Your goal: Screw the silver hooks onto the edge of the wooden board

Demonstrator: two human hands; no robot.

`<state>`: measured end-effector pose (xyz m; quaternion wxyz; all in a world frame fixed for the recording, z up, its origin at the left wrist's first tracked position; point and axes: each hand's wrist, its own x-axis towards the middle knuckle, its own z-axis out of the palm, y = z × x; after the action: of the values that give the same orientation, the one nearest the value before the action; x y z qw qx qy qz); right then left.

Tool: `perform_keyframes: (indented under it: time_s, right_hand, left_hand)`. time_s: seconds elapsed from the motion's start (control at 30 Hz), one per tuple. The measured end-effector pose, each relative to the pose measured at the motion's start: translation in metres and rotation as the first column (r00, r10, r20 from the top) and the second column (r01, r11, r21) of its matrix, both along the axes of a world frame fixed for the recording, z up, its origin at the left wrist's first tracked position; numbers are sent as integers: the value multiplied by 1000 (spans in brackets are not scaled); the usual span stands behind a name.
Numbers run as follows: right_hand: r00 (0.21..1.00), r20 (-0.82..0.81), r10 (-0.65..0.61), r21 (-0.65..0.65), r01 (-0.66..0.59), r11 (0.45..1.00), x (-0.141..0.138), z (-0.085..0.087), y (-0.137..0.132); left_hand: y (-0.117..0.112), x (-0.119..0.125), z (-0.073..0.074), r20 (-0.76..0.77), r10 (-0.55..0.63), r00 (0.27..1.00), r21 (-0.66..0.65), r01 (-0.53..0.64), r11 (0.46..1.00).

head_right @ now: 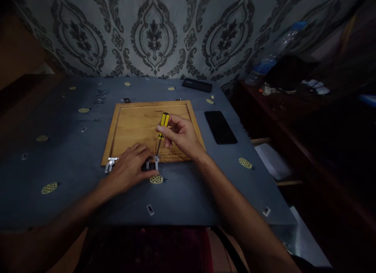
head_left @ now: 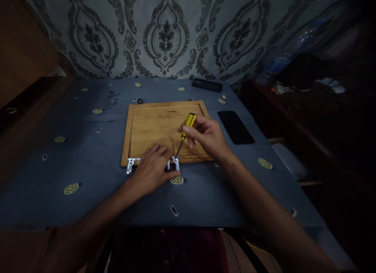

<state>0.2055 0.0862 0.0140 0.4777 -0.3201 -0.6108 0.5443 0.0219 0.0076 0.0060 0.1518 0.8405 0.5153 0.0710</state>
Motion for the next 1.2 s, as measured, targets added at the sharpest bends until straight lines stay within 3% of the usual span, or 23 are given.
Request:
perform_keyframes:
  time_s: [0.93,1.13,1.2]
  right_hand:
    - [997,1,71,-69,-71,995,1,1,0]
    - [986,-78,-144,19,146,989,3,0,2]
    - [985,-76,-153,22,155,988,3,-1,3]
  left_hand:
    - [-1,0,-1,10,7,1000,16,-7,1000]
    - [-1,-2,-4,39,1,999,24,-2,1000]
    - [-1,-2,-4,35,-2,999,30,0,1000]
